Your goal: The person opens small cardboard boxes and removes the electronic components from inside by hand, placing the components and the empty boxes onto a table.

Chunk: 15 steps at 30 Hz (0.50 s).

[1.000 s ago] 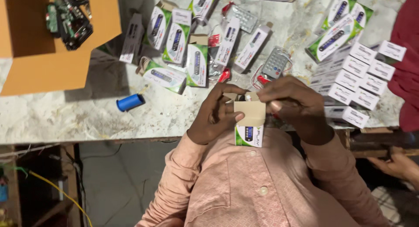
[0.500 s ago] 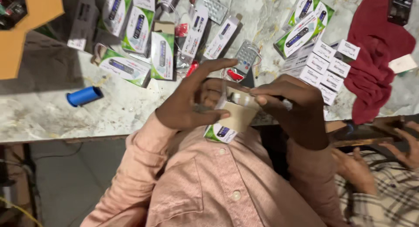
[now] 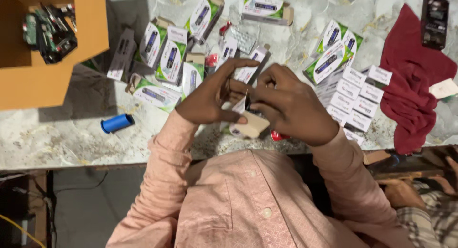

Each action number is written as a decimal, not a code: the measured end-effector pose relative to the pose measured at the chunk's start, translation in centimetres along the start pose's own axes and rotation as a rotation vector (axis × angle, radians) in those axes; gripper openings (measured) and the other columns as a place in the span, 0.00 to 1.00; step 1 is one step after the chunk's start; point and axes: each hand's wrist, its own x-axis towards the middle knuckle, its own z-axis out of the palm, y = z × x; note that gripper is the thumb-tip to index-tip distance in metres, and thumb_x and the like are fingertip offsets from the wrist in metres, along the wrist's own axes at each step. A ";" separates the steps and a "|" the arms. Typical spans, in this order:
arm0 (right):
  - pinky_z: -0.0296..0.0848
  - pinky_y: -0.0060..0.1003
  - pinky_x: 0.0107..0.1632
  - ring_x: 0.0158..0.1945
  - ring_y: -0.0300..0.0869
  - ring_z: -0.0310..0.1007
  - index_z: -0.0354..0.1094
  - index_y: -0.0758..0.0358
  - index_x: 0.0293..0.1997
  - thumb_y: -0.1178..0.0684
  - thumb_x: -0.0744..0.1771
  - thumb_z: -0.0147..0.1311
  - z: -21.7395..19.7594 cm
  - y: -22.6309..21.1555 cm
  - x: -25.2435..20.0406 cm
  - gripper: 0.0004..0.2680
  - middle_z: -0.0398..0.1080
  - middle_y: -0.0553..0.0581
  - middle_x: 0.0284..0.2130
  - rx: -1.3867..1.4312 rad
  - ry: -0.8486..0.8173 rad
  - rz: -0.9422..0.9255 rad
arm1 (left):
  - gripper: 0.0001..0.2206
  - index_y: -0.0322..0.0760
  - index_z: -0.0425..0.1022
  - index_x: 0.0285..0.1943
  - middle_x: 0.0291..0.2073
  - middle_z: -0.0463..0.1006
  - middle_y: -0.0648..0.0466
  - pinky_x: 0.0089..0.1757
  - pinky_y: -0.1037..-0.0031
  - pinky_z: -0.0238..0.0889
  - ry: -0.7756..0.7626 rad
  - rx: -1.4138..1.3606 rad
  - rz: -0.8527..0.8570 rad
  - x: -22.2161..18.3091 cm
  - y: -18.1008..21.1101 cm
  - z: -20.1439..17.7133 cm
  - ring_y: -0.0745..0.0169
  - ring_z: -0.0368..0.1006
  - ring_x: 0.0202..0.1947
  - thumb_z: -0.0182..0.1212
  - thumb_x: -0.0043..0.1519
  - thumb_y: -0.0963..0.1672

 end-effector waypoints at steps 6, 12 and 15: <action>0.71 0.45 0.47 0.47 0.51 0.71 0.76 0.59 0.50 0.61 0.62 0.65 0.4 0.8 0.1 0.12 0.67 0.59 0.43 -0.032 0.040 -0.042 | 0.44 0.41 0.56 0.75 0.52 0.81 0.50 0.59 0.66 0.70 0.063 0.060 0.061 -0.1 -1.7 -0.8 0.61 0.76 0.59 0.72 0.48 0.30; 0.72 0.45 0.45 0.48 0.53 0.69 0.77 0.56 0.55 0.58 0.61 0.67 1.0 -0.5 0.8 0.16 0.67 0.60 0.44 -0.065 -0.064 0.033 | 0.44 0.40 0.60 0.72 0.50 0.81 0.51 0.46 0.70 0.72 0.166 0.066 0.001 -0.2 -2.0 -0.1 0.63 0.75 0.49 0.71 0.42 0.30; 0.71 0.46 0.46 0.49 0.54 0.69 0.77 0.58 0.51 0.59 0.60 0.66 0.9 -0.8 1.4 0.15 0.66 0.61 0.44 -0.104 -0.073 0.024 | 0.44 0.38 0.62 0.71 0.50 0.78 0.48 0.43 0.70 0.71 0.183 -0.008 -0.052 0.1 -2.2 0.2 0.63 0.72 0.44 0.71 0.40 0.29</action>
